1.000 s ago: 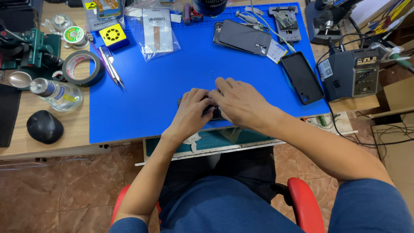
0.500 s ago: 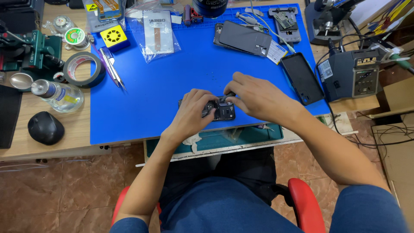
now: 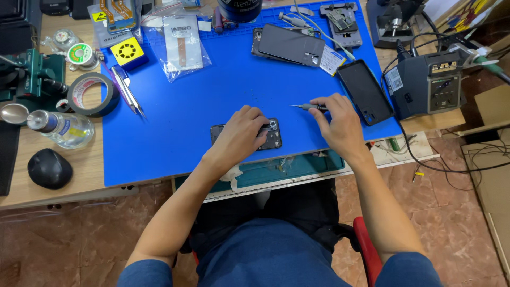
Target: The person disassembles a smartphone on a blue mat, using a screwdriver to remove screws and a plastic pry tool to separate the back cover. They lift the battery and internal components, then reassemble the phone by aligning the back cover and securing it.
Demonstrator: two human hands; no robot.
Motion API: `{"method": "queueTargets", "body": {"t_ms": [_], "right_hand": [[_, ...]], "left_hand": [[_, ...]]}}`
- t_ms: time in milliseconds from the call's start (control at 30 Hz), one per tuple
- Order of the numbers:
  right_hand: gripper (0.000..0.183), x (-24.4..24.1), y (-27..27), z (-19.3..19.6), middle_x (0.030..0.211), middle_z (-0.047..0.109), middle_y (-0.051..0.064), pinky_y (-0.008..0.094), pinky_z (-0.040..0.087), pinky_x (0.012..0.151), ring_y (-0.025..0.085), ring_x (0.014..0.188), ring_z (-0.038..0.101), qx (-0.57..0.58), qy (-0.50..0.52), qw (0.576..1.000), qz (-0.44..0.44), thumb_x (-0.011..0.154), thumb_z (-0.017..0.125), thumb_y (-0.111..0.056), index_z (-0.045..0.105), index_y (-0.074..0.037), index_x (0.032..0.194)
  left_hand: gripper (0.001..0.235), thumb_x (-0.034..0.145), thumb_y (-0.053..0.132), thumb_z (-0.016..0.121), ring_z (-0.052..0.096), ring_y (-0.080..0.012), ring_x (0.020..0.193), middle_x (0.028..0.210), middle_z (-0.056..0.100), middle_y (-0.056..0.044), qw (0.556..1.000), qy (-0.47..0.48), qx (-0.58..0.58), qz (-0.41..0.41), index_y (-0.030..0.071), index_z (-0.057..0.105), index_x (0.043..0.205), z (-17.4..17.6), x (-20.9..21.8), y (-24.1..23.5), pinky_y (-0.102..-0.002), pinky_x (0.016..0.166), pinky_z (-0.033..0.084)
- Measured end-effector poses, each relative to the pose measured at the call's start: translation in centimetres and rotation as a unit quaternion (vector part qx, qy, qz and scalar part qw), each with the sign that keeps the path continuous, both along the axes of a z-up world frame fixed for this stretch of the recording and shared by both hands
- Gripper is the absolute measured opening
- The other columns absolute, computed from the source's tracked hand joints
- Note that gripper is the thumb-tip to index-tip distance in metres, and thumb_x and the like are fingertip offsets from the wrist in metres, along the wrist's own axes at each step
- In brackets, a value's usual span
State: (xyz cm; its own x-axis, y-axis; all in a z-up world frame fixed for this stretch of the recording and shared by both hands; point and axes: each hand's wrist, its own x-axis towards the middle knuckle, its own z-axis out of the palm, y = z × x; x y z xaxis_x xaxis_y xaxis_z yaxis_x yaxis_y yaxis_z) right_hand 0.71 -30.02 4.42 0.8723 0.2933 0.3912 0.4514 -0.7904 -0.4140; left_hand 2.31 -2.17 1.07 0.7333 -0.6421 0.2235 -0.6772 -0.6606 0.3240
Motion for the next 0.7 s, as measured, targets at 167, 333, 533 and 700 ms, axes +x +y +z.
{"method": "queueTargets", "body": {"t_ms": [167,333,533,700], "right_hand": [[0.013,-0.1,-0.6,-3.0,0.099,0.054,0.003,0.034,0.050,0.089,0.021,0.098,0.057,-0.019,-0.021,0.999,-0.035,0.109,0.068,-0.016,0.069,-0.010,0.121],[0.012,-0.3,-0.2,-3.2,0.098,0.052,0.004,0.036,0.049,0.090,0.023,0.098,0.054,0.002,-0.038,0.999,-0.033,0.109,0.067,-0.013,0.068,-0.009,0.120],[0.012,-0.5,-0.3,-3.4,0.099,0.050,0.005,0.036,0.048,0.092,0.024,0.100,0.053,0.020,-0.041,0.998,-0.040,0.109,0.066,-0.012,0.068,-0.009,0.120],[0.012,-0.5,-0.2,-3.1,0.099,0.050,0.006,0.037,0.048,0.092,0.025,0.100,0.053,0.031,-0.044,0.998,-0.038,0.110,0.065,-0.011,0.068,-0.007,0.120]], "left_hand": [[0.016,0.099,0.013,0.072,0.063,-0.0248,0.102,0.103,0.062,-0.012,0.994,-0.041,0.097,0.003,0.002,0.071,0.111,0.7,0.0,-1.4,-0.040,0.084,0.059],[0.020,0.092,0.012,0.078,0.066,-0.0279,0.099,0.100,0.063,-0.016,0.985,-0.045,0.166,0.005,-0.002,0.072,0.106,0.7,0.8,-2.6,-0.041,0.078,0.061],[0.025,0.090,0.015,0.082,0.067,-0.0277,0.097,0.098,0.064,-0.017,0.969,-0.092,0.230,-0.013,-0.003,0.072,0.104,-0.2,0.2,-2.7,-0.042,0.080,0.061],[0.039,0.086,0.022,0.087,0.066,-0.0271,0.099,0.101,0.064,-0.017,0.971,-0.120,0.204,-0.015,-0.002,0.072,0.112,-1.0,0.1,-2.3,-0.039,0.086,0.058]]}}
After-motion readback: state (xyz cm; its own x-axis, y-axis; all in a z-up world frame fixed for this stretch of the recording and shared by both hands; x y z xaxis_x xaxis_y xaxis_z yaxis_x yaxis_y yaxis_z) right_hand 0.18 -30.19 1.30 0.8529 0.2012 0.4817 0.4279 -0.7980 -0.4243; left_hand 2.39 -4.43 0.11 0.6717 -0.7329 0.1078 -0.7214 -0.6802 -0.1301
